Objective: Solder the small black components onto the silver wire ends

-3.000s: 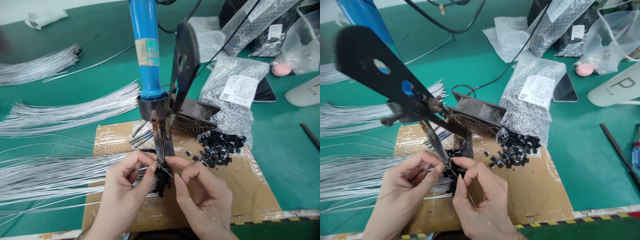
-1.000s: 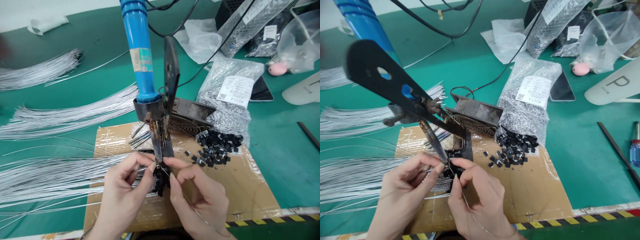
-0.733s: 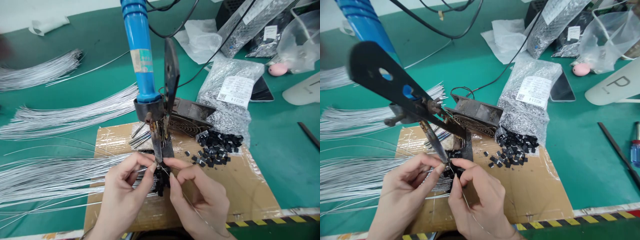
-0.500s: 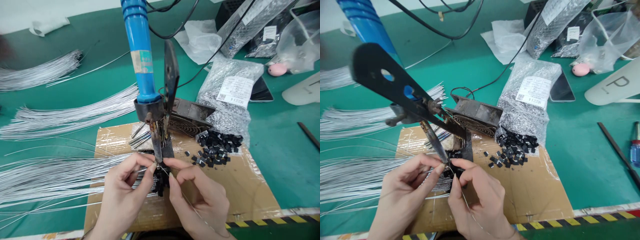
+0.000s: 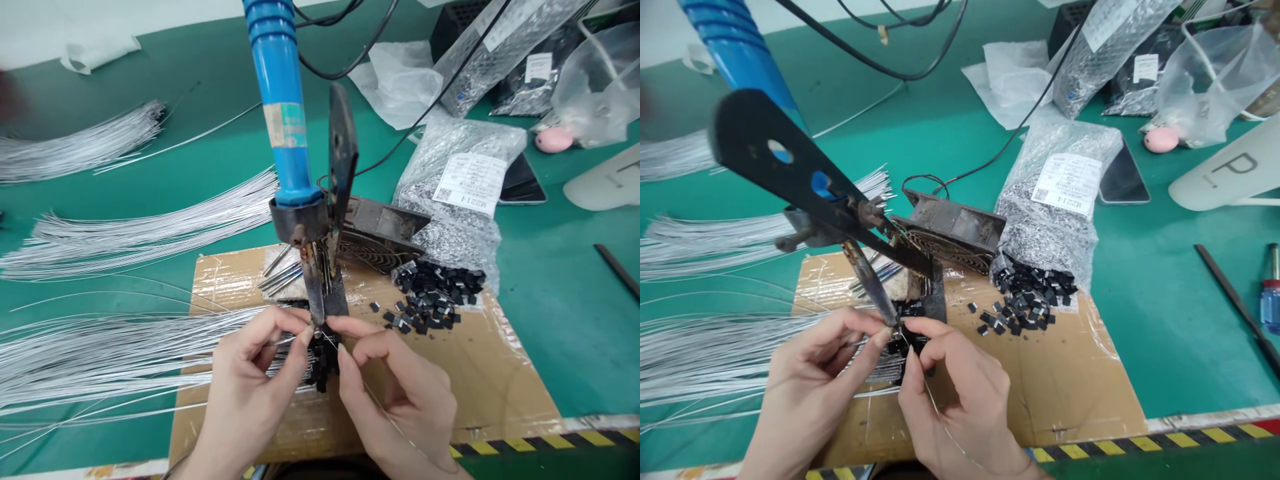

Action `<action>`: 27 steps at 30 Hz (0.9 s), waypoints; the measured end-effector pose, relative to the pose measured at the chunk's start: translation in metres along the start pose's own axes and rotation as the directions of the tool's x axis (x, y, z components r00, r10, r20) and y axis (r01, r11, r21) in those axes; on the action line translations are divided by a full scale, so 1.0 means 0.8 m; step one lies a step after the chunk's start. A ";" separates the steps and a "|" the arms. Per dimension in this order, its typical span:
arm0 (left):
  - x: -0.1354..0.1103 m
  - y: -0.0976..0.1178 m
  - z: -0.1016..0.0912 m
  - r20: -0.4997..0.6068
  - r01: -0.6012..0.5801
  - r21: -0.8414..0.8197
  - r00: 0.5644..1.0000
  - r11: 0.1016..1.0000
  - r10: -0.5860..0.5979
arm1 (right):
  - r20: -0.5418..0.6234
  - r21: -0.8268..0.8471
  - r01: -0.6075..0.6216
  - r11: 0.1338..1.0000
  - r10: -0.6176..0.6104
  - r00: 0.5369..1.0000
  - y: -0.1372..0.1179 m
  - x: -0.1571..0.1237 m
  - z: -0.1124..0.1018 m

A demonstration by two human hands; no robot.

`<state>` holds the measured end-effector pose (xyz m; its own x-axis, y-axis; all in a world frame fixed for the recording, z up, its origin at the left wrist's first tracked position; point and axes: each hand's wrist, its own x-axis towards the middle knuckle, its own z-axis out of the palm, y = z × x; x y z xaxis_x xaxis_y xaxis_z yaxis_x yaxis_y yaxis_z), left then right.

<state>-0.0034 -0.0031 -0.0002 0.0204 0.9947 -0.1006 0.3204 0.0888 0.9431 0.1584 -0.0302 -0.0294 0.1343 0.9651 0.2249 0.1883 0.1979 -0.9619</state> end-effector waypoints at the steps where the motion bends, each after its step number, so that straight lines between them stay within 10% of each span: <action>1: 0.000 0.000 0.000 -0.002 -0.002 0.001 1.000 1.000 0.002 | -0.005 -0.001 0.002 1.000 -0.002 1.000 0.000 0.000 0.001; 27: -0.007 0.001 0.000 -0.035 0.023 0.110 0.999 0.994 -0.019 | 0.018 -0.094 0.093 0.991 -0.092 0.996 0.000 0.002 0.000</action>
<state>-0.0037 -0.0083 0.0009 -0.0189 0.9940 -0.1074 0.4233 0.1053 0.8998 0.1589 -0.0289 -0.0293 0.0986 0.9459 0.3092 0.2907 0.2698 -0.9180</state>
